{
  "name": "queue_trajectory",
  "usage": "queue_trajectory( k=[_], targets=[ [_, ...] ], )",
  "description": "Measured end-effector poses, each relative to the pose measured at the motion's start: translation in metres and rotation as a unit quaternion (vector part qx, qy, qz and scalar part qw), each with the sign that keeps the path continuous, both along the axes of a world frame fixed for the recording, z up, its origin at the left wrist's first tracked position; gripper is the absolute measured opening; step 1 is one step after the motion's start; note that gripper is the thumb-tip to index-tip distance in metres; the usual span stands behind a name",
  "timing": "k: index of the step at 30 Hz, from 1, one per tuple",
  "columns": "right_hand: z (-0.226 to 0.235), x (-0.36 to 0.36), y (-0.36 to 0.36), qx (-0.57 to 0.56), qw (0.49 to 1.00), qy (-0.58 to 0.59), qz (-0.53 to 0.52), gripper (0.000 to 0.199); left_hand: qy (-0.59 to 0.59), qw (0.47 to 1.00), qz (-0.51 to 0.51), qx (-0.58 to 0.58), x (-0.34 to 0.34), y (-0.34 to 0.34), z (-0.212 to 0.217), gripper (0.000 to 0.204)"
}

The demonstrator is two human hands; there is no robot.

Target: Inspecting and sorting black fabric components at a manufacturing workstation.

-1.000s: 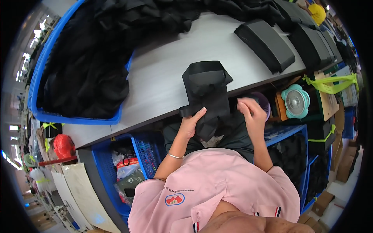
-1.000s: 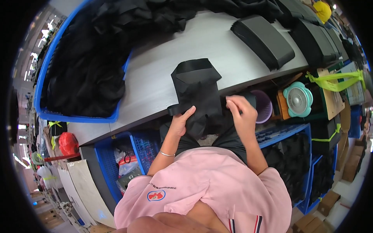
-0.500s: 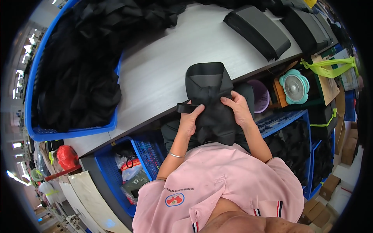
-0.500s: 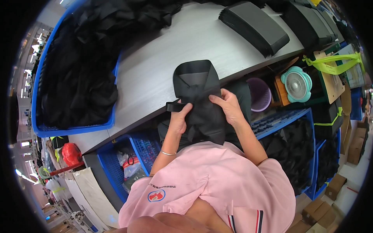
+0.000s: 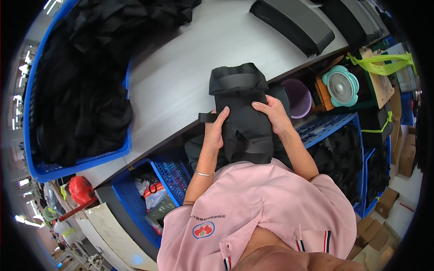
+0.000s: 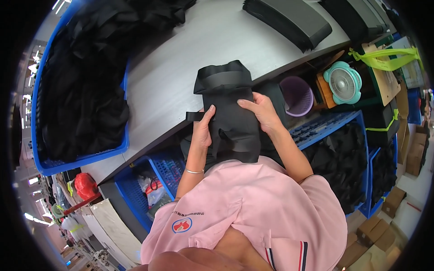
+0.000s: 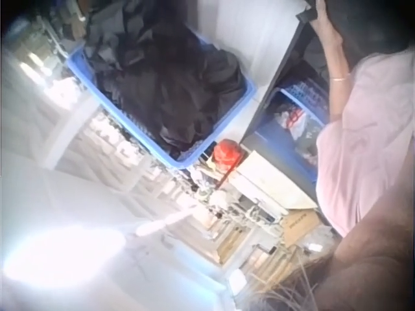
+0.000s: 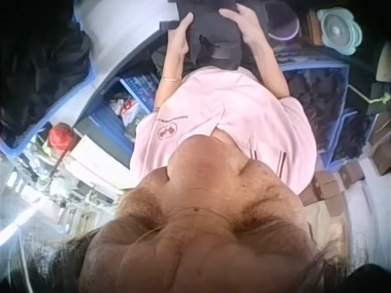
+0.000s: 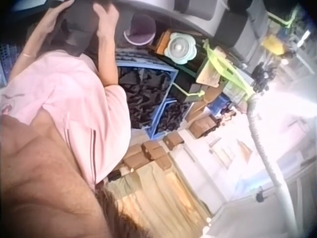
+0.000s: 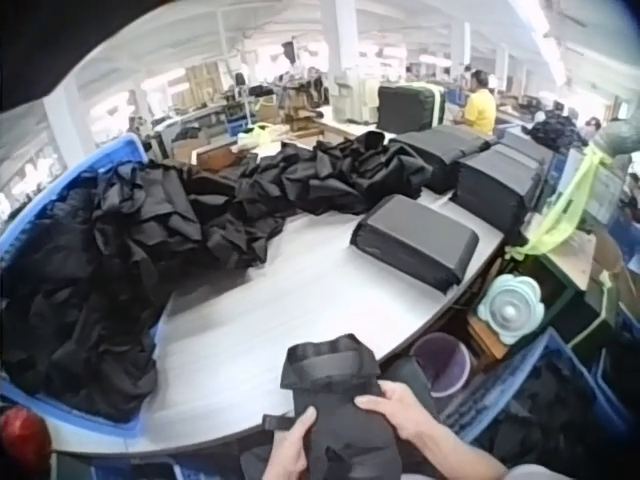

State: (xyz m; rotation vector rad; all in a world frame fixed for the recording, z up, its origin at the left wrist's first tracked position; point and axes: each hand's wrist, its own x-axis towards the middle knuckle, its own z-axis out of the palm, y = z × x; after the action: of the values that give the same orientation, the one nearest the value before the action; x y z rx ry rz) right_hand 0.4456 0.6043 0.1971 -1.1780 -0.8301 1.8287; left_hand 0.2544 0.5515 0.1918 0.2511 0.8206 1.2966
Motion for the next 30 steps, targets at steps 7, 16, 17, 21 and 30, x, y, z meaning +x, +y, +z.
queue_trajectory(
  k=[7,16,17,21,30],
  targets=[
    [-0.012,-0.002,-0.01,0.258,0.895,-0.362,-0.026,0.031,0.219,0.976,-0.011,0.015,0.012,0.0,-0.035,0.038],
    [-0.025,0.031,-0.027,0.218,0.924,-0.307,-0.066,0.037,0.108,0.994,-0.03,-0.014,0.021,-0.009,-0.023,0.048],
    [-0.019,0.029,-0.035,0.24,0.941,-0.225,-0.083,0.038,0.103,0.994,-0.009,-0.026,0.02,-0.009,-0.028,0.049],
    [-0.032,0.052,-0.054,0.175,0.967,-0.18,-0.052,0.046,0.046,0.997,-0.052,-0.043,0.019,-0.013,-0.031,0.048],
    [-0.004,0.09,-0.093,0.208,0.933,-0.274,-0.109,0.052,0.242,0.951,-0.184,0.046,0.07,-0.019,-0.019,0.037]
  ],
)
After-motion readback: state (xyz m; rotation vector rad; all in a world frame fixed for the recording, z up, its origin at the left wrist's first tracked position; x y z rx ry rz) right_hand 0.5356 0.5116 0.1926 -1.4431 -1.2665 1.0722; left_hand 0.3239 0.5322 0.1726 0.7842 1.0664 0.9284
